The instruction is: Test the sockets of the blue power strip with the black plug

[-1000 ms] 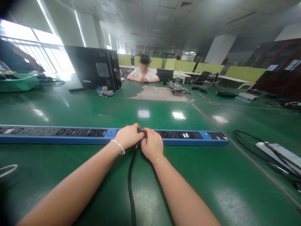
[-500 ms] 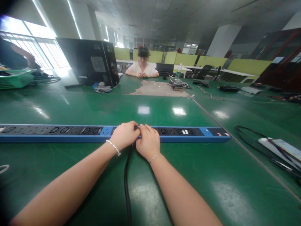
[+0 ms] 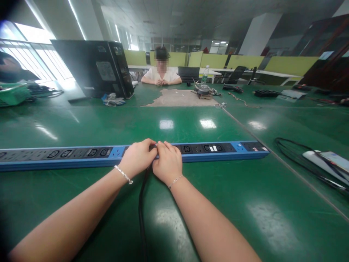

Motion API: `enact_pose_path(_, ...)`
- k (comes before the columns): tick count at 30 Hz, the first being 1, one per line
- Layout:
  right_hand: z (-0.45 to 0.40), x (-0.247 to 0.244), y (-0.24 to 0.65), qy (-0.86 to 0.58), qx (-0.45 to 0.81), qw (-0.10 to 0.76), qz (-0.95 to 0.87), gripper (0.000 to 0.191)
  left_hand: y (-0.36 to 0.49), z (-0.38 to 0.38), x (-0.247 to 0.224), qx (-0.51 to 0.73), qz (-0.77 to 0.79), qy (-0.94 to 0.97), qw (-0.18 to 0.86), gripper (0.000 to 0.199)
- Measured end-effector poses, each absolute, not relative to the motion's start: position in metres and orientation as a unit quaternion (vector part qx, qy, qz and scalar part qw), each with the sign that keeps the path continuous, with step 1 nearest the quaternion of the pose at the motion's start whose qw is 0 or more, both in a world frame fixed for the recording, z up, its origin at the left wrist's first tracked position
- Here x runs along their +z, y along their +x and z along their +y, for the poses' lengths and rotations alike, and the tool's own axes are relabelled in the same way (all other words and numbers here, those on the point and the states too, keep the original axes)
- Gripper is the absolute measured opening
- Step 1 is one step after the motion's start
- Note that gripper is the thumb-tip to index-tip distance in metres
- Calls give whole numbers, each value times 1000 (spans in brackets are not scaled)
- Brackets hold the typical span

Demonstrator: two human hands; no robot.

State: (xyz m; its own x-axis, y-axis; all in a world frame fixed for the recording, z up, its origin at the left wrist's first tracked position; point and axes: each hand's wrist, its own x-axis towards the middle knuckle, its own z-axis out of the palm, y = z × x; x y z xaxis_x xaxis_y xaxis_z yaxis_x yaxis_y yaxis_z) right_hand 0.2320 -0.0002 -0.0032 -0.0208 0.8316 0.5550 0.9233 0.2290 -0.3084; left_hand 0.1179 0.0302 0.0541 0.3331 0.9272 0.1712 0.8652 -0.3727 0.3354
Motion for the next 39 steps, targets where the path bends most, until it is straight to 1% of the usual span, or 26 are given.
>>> enact_pose_path(5,-1,-1,231,-623,-59,320,-711,45,119,26,57,144,561,811,84,31)
enact_pose_path(12,-2,1,230,-632,-44,313,-708,44,119,25,58,151,571,802,87,31)
enact_pose_path(18,-4,3,229,-633,-37,306,-710,43,119,21,59,132,564,812,64,31)
enact_pose_path(23,-7,5,228,-635,-30,301,-711,44,119,18,61,131,558,816,75,30)
enact_pose_path(25,-7,6,229,-637,-27,297,-711,46,117,15,74,166,558,809,82,29)
enact_pose_path(29,-7,6,229,-638,-24,282,-716,51,105,12,114,366,560,738,95,33)
enact_pose_path(30,-7,5,230,-637,-25,281,-717,51,102,13,121,391,558,723,113,32)
enact_pose_path(32,-7,3,231,-631,-26,286,-720,51,97,16,124,364,553,728,176,27)
enact_pose_path(35,-6,2,233,-612,-22,332,-717,48,94,23,109,309,550,740,233,27)
enact_pose_path(39,-8,7,234,-582,30,492,-647,44,96,28,85,301,566,736,215,29)
